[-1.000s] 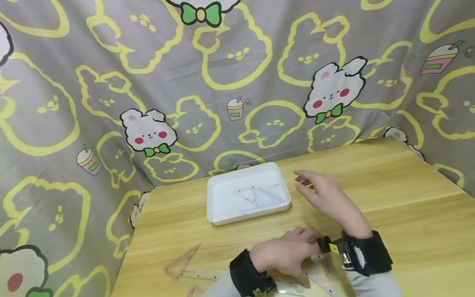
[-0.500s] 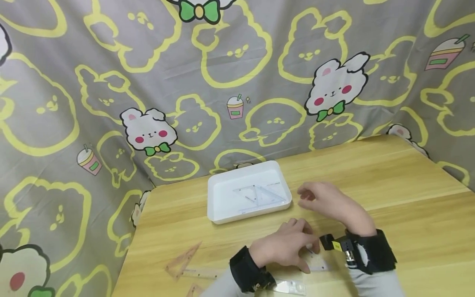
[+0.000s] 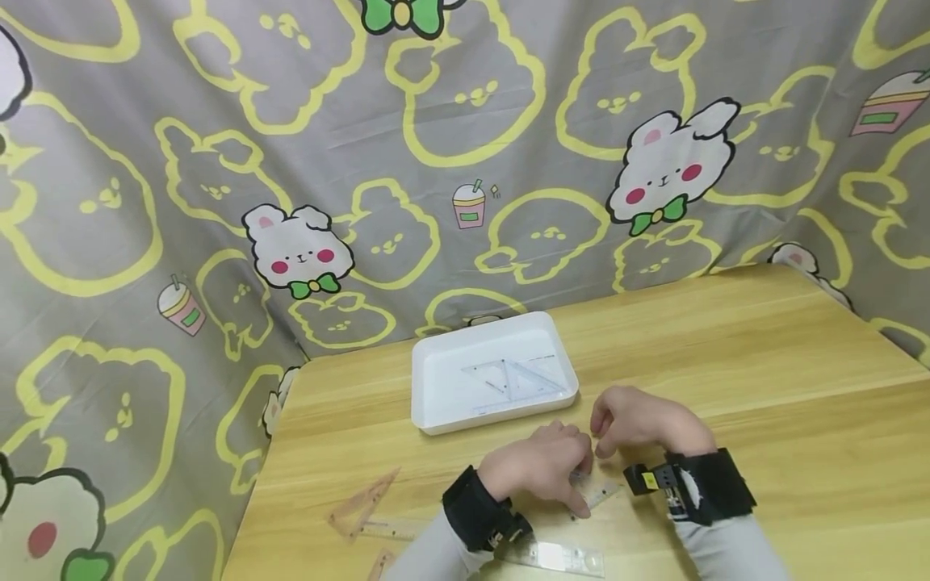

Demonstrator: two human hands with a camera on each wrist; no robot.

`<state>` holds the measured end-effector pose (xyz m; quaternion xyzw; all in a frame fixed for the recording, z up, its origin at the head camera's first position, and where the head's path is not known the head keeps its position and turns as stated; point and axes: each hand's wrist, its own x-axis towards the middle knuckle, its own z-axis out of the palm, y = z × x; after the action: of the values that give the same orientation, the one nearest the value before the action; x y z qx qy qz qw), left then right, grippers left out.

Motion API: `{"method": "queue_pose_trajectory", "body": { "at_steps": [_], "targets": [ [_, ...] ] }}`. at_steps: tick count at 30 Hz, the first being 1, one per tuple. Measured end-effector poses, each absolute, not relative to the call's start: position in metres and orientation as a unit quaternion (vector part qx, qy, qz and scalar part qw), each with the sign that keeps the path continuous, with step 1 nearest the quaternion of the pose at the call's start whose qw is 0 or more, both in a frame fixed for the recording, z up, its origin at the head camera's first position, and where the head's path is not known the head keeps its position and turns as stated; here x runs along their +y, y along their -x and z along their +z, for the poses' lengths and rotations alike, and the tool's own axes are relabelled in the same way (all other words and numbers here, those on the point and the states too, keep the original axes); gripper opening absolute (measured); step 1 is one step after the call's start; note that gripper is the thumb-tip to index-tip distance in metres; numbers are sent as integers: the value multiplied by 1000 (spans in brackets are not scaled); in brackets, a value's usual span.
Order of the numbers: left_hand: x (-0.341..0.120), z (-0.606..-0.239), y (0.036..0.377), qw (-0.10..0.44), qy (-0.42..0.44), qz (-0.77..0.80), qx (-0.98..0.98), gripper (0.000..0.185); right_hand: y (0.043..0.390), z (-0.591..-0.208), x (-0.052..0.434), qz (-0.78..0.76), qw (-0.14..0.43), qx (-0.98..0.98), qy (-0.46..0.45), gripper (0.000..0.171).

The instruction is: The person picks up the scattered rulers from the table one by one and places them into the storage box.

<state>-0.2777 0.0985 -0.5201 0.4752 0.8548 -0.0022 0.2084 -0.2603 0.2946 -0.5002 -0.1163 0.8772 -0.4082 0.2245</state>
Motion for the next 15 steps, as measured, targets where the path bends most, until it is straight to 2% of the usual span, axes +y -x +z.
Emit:
{"method": "queue_pose_trajectory", "body": {
  "at_steps": [4, 10, 15],
  "targets": [
    [89, -524, 290, 233, -460, 90, 852, 35, 260, -509, 290, -444, 256, 849, 130, 27],
    [78, -523, 302, 198, -461, 158, 850, 36, 263, -519, 285, -528, 295, 773, 193, 11],
    [75, -514, 309, 220, -427, 219, 849, 34, 269, -517, 289, -552, 271, 761, 205, 9]
  ]
}}
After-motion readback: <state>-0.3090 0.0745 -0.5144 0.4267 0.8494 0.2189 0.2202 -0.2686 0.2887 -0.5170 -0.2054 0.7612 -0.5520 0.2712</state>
